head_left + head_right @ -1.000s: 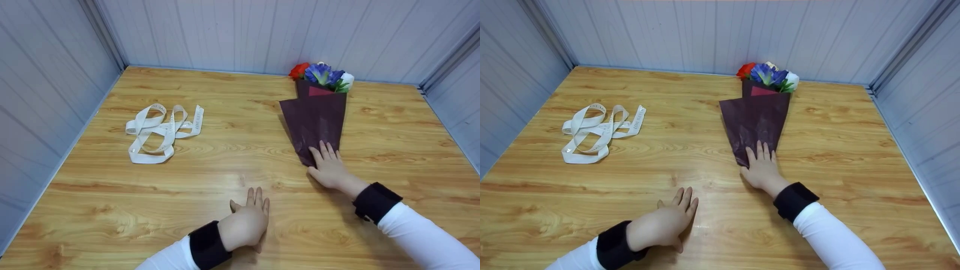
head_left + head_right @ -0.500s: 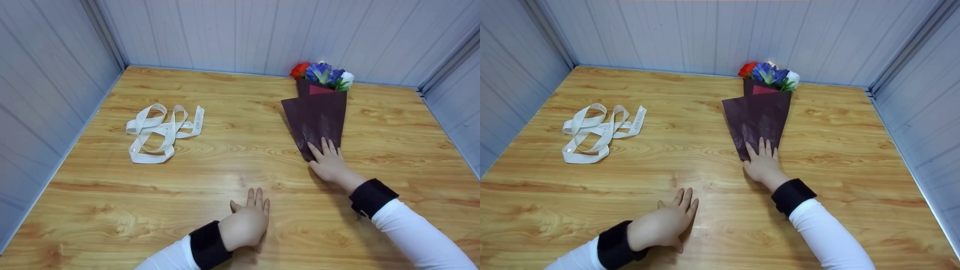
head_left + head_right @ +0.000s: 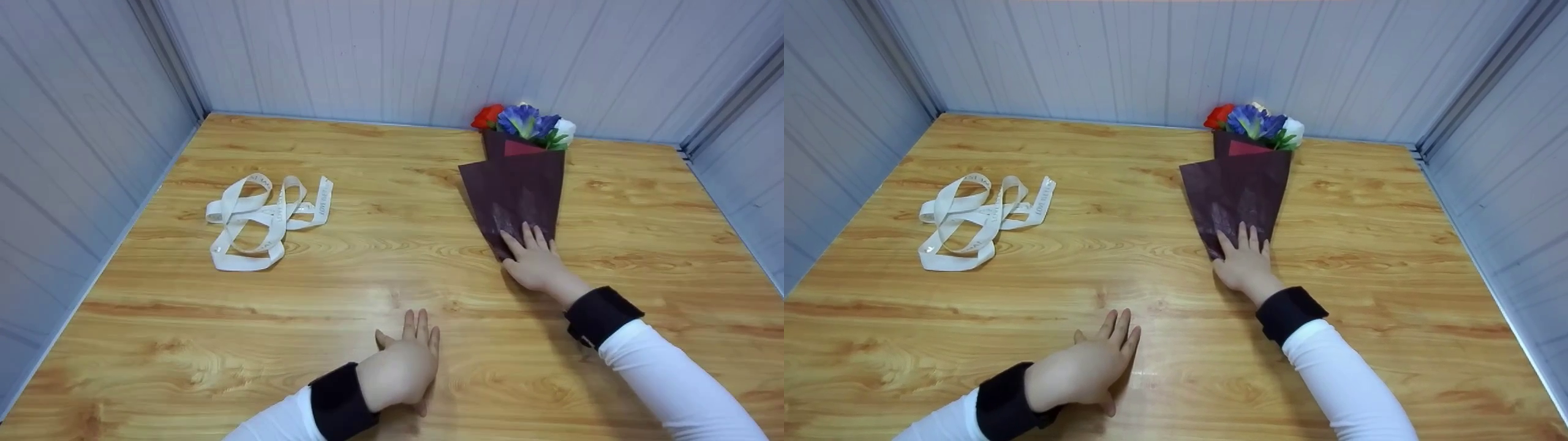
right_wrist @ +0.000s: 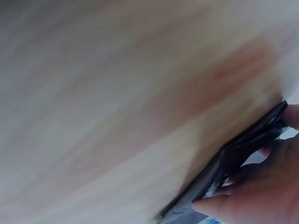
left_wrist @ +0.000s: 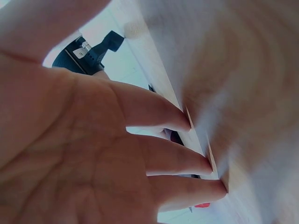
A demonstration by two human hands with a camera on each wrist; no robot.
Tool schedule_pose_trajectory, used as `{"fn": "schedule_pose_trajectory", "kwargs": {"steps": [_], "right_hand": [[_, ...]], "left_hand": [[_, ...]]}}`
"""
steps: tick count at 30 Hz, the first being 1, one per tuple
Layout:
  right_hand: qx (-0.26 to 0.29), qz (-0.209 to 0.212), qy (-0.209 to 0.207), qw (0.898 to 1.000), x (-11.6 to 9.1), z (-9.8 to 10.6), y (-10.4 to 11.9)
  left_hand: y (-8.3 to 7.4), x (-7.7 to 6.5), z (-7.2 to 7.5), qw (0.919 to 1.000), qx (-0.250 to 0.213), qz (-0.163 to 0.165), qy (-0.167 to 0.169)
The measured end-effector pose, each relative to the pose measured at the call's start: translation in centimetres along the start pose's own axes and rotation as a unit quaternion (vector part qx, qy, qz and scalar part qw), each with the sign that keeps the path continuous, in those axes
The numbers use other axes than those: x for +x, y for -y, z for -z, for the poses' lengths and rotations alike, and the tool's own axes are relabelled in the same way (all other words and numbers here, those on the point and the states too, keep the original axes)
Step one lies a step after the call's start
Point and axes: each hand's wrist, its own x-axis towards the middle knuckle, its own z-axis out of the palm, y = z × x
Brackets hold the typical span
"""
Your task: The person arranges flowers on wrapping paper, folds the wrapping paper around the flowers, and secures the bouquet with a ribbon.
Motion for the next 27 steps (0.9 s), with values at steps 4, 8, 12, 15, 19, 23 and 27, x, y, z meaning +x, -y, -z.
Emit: {"fn": "schedule_pose_trajectory", "kwargs": {"steps": [4, 8, 12, 15, 19, 23, 27], "right_hand": [[-0.012, -0.010, -0.005, 1.000, 0.1, 0.3, -0.3], [-0.021, -0.015, -0.007, 1.000, 0.2, 0.5, -0.4], [-0.012, -0.007, -0.020, 1.000, -0.1, 0.4, -0.4], [0.008, 0.001, -0.071, 0.997, -0.4, 0.7, -0.5], [0.052, 0.012, -0.149, 0.987, -0.7, 0.7, -0.2], [0.095, 0.027, -0.193, 0.976, -1.0, 0.9, 0.4], [0.126, 0.038, -0.214, 0.968, -1.2, 0.6, 1.0]], "left_hand": [[0.5, -0.3, 1.1, 0.9964, 0.029, -0.061, 0.052], [0.6, -0.6, 1.3, 0.9958, 0.033, -0.069, 0.050], [1.4, -1.4, 1.3, 0.9935, -0.005, -0.106, 0.041], [3.2, -1.9, 2.2, 0.9800, -0.084, -0.179, 0.024], [8.1, -1.1, 3.8, 0.9403, -0.233, -0.248, 0.004], [13.7, 0.2, 4.6, 0.9196, -0.342, -0.182, -0.068], [18.2, 1.3, 4.2, 0.9219, -0.353, -0.063, -0.147]]}}
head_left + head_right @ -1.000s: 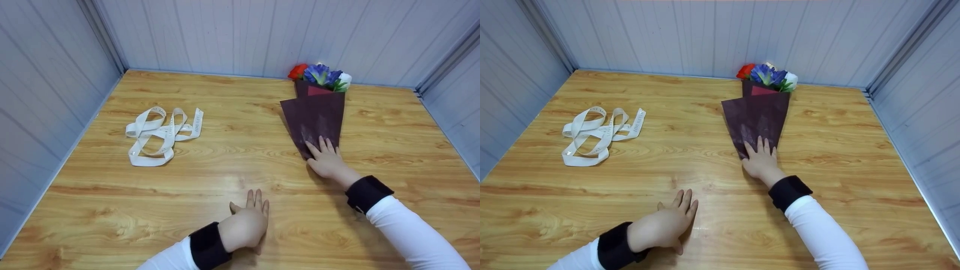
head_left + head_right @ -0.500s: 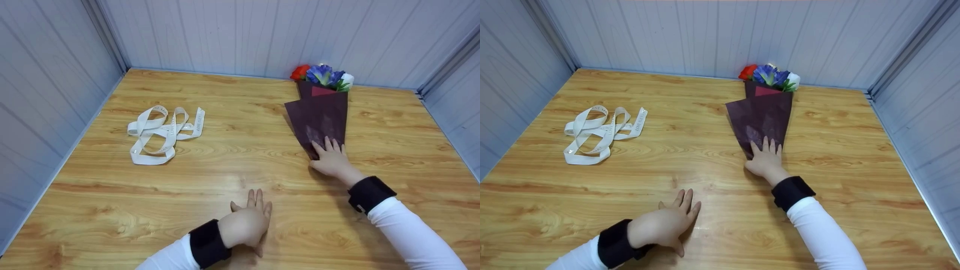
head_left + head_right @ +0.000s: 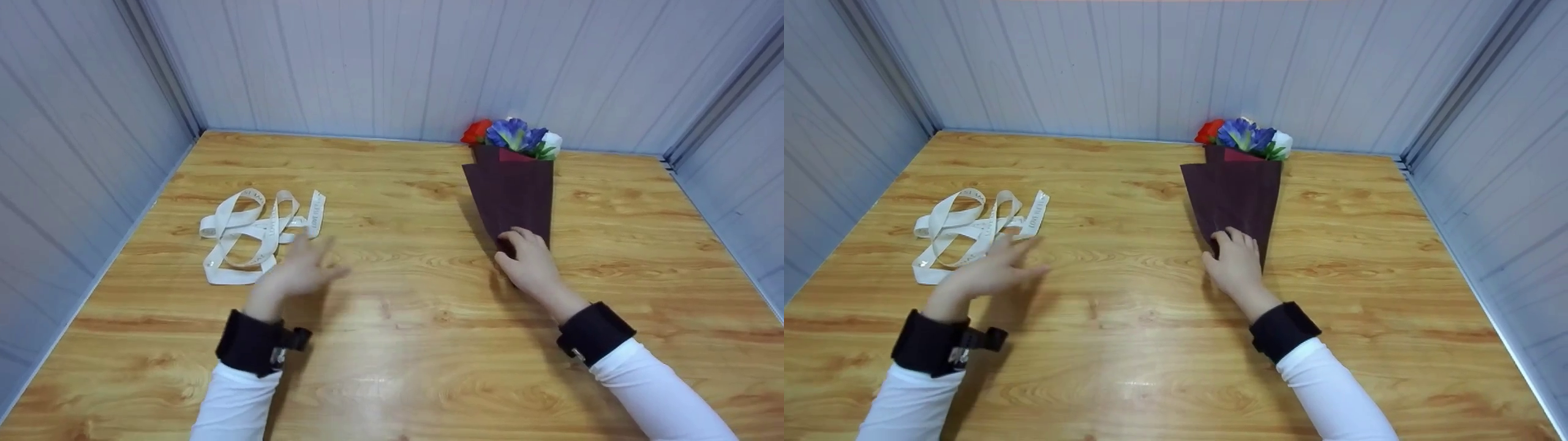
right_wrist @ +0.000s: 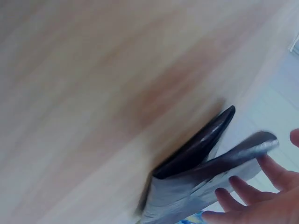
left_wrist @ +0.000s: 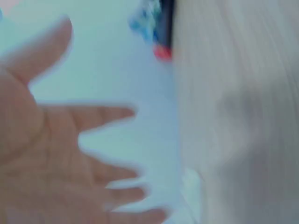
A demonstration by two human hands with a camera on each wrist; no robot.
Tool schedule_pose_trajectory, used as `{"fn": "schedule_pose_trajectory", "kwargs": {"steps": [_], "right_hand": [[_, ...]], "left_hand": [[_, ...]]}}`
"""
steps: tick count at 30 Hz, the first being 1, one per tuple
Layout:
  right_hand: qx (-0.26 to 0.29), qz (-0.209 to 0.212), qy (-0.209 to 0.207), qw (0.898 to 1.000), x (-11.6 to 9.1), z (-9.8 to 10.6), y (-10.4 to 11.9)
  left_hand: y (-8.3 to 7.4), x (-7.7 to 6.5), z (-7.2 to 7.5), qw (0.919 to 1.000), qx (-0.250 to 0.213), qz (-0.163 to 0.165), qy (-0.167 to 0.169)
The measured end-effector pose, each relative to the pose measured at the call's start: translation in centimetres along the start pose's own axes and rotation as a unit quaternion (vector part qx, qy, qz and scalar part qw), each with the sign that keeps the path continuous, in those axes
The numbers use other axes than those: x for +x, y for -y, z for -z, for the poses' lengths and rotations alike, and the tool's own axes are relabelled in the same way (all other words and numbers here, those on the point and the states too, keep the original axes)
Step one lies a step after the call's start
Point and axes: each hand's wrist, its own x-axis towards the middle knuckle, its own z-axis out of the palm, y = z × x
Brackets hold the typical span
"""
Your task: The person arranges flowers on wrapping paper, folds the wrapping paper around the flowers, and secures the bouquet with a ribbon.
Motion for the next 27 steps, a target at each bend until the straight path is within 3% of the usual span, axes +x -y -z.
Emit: {"fn": "schedule_pose_trajectory", "kwargs": {"steps": [2, 6, 10, 15, 18, 27], "right_hand": [[0.013, 0.002, -0.004, 1.000, -0.1, -0.1, 0.4], [0.020, 0.014, -0.008, 1.000, -0.3, -0.5, 0.9], [0.001, 0.026, -0.008, 1.000, -0.7, -0.9, 1.4], [0.003, 0.030, -0.012, 0.999, -1.1, -1.0, 1.9], [0.017, 0.034, -0.026, 0.999, -1.1, -1.1, 2.0], [0.060, 0.067, -0.078, 0.993, -1.2, -0.9, 2.3]], "left_hand": [[1.5, 0.3, 0.6, 0.9992, 0.008, 0.035, -0.016], [3.2, 0.9, 0.8, 0.9960, 0.027, 0.083, 0.018], [3.5, 1.4, 0.4, 0.9942, 0.060, 0.088, 0.016], [3.3, 1.6, 0.0, 0.9905, 0.078, 0.093, -0.065], [3.5, 1.7, -0.1, 0.9884, 0.072, 0.093, -0.095], [3.7, 1.7, -0.1, 0.9889, 0.047, 0.104, -0.095]]}}
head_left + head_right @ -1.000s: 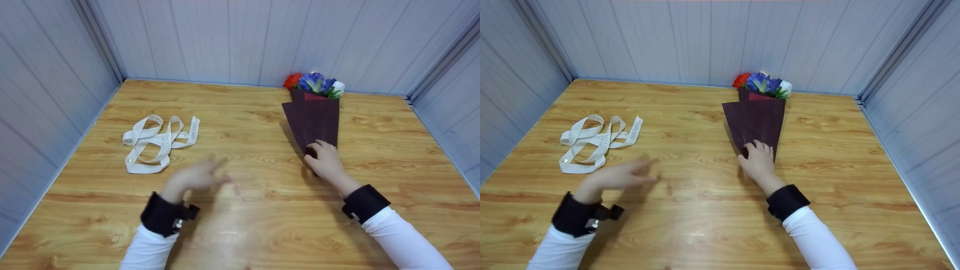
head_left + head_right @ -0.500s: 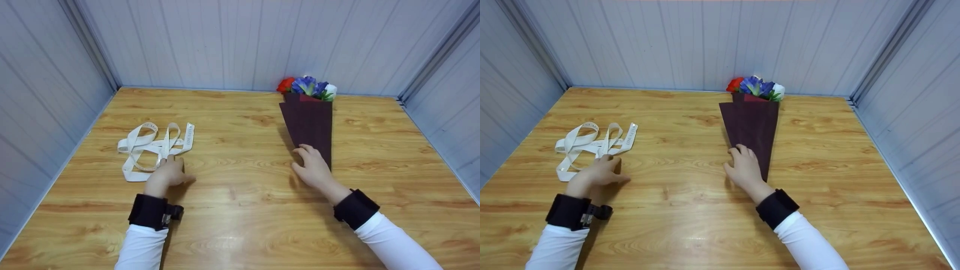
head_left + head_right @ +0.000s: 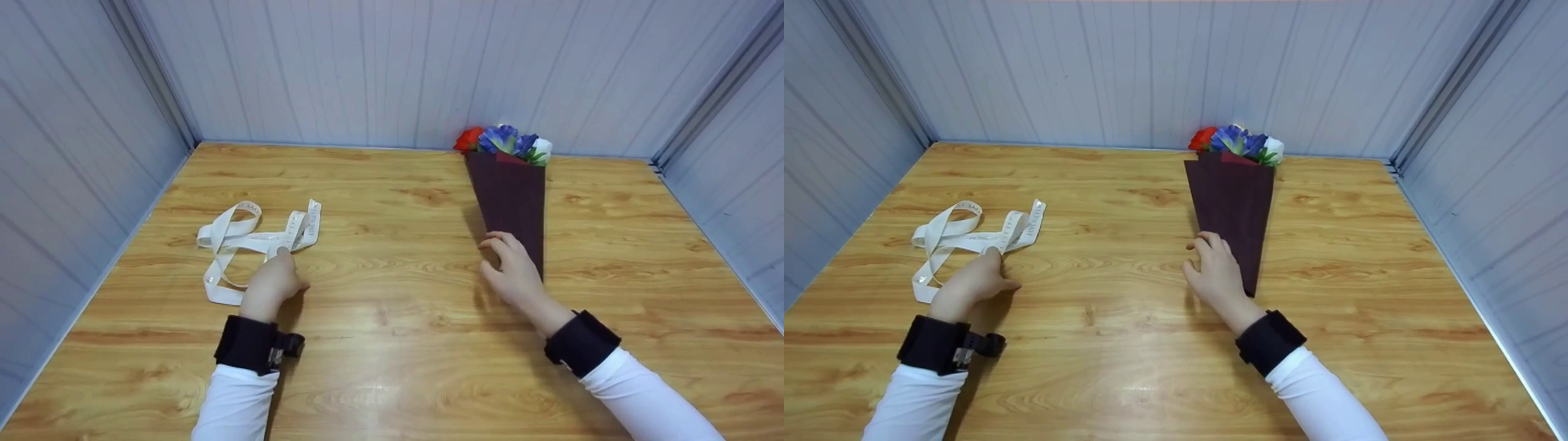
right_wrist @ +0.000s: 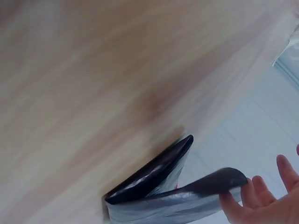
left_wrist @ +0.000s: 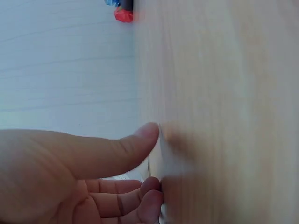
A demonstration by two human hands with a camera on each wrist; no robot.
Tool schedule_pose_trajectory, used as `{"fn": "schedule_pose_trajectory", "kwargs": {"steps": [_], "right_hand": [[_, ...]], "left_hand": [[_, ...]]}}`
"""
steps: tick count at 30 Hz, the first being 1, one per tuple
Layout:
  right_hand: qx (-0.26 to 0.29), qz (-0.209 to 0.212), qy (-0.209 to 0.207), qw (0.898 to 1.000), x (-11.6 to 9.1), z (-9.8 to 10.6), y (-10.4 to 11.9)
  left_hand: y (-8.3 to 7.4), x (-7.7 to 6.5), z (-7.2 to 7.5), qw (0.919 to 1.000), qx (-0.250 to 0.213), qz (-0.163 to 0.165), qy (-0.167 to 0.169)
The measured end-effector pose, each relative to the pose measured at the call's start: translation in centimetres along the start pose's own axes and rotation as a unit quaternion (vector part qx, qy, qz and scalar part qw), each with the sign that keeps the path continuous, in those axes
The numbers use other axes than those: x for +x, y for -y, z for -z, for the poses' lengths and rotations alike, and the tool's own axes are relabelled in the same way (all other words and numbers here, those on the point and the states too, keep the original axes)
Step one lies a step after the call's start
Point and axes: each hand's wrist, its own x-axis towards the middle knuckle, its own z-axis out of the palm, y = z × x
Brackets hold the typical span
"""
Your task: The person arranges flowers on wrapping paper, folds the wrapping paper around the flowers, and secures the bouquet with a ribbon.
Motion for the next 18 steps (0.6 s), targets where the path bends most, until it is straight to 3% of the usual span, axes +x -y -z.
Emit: {"fn": "schedule_pose_trajectory", "kwargs": {"steps": [4, 11, 18], "right_hand": [[-0.018, -0.024, 0.009, 1.000, 0.3, 0.3, -0.7], [-0.106, -0.073, 0.121, 0.984, 0.6, 2.0, -3.3], [-0.129, -0.095, 0.173, 0.972, 0.9, 2.7, -4.7]], "left_hand": [[-0.2, 0.1, 0.0, 0.9998, -0.008, 0.016, 0.010], [-0.4, 0.2, 0.1, 0.9992, -0.012, 0.027, 0.027], [0.0, 0.3, 0.0, 0.9987, -0.029, 0.033, 0.026]]}}
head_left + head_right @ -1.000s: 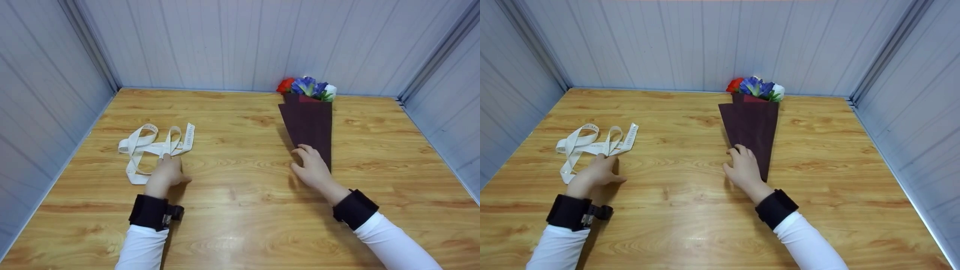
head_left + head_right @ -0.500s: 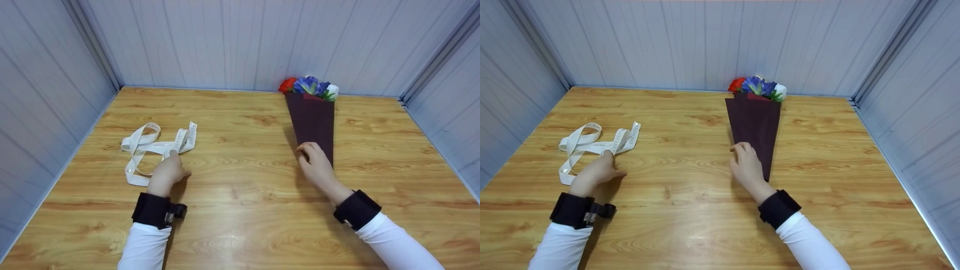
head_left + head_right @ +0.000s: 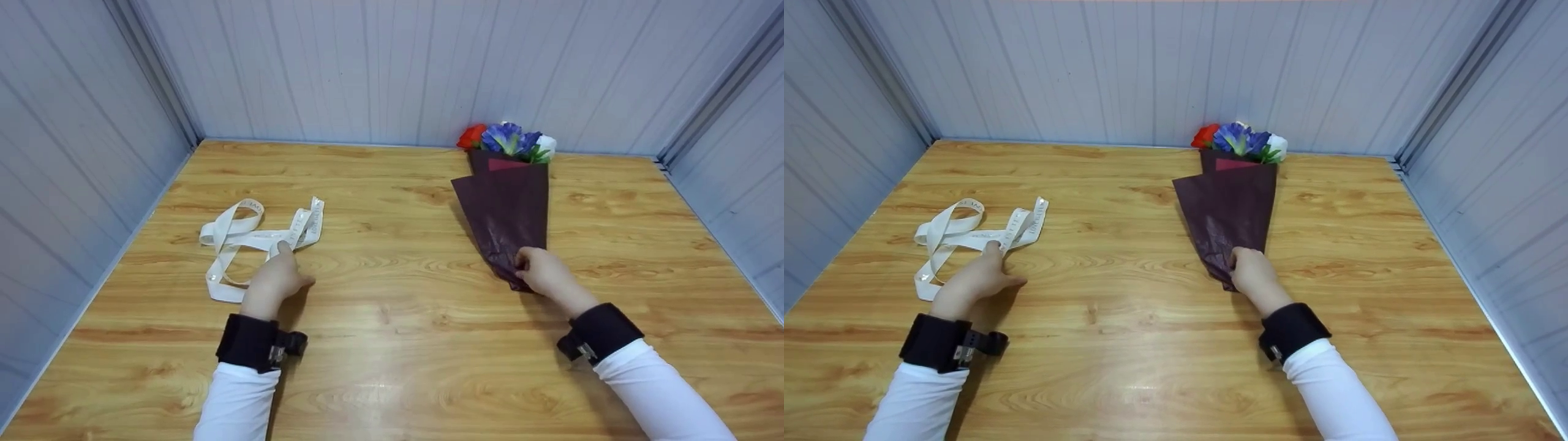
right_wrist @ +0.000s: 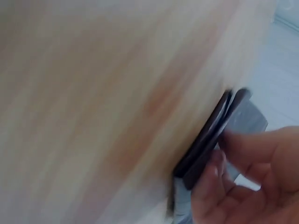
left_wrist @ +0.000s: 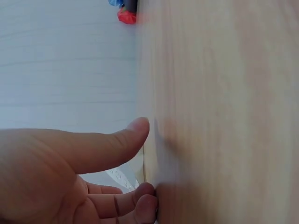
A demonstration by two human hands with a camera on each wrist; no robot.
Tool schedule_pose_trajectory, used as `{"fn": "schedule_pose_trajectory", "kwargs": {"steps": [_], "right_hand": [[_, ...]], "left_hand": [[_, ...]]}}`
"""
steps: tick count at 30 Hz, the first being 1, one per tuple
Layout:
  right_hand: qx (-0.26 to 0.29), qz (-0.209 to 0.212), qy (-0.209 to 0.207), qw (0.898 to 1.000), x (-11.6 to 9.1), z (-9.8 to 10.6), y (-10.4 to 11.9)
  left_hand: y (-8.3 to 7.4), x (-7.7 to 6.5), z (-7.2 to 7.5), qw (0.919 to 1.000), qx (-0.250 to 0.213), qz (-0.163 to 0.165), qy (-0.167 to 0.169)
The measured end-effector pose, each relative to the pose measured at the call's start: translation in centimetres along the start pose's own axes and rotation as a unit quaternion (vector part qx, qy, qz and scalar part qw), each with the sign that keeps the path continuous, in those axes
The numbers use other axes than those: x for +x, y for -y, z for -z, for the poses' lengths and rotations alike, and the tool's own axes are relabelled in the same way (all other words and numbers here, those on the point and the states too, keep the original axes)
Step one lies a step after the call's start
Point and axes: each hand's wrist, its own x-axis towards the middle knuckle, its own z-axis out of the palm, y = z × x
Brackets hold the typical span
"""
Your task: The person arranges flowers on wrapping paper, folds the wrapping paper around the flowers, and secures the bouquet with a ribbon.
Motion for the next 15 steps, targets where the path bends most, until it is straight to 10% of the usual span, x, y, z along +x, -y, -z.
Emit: {"fn": "schedule_pose_trajectory", "kwargs": {"steps": [15], "right_hand": [[-0.082, 0.071, -0.021, 0.994, 0.2, -1.2, -0.1]], "left_hand": [[0.6, 0.4, 0.0, 0.9997, -0.012, -0.012, 0.016]]}}
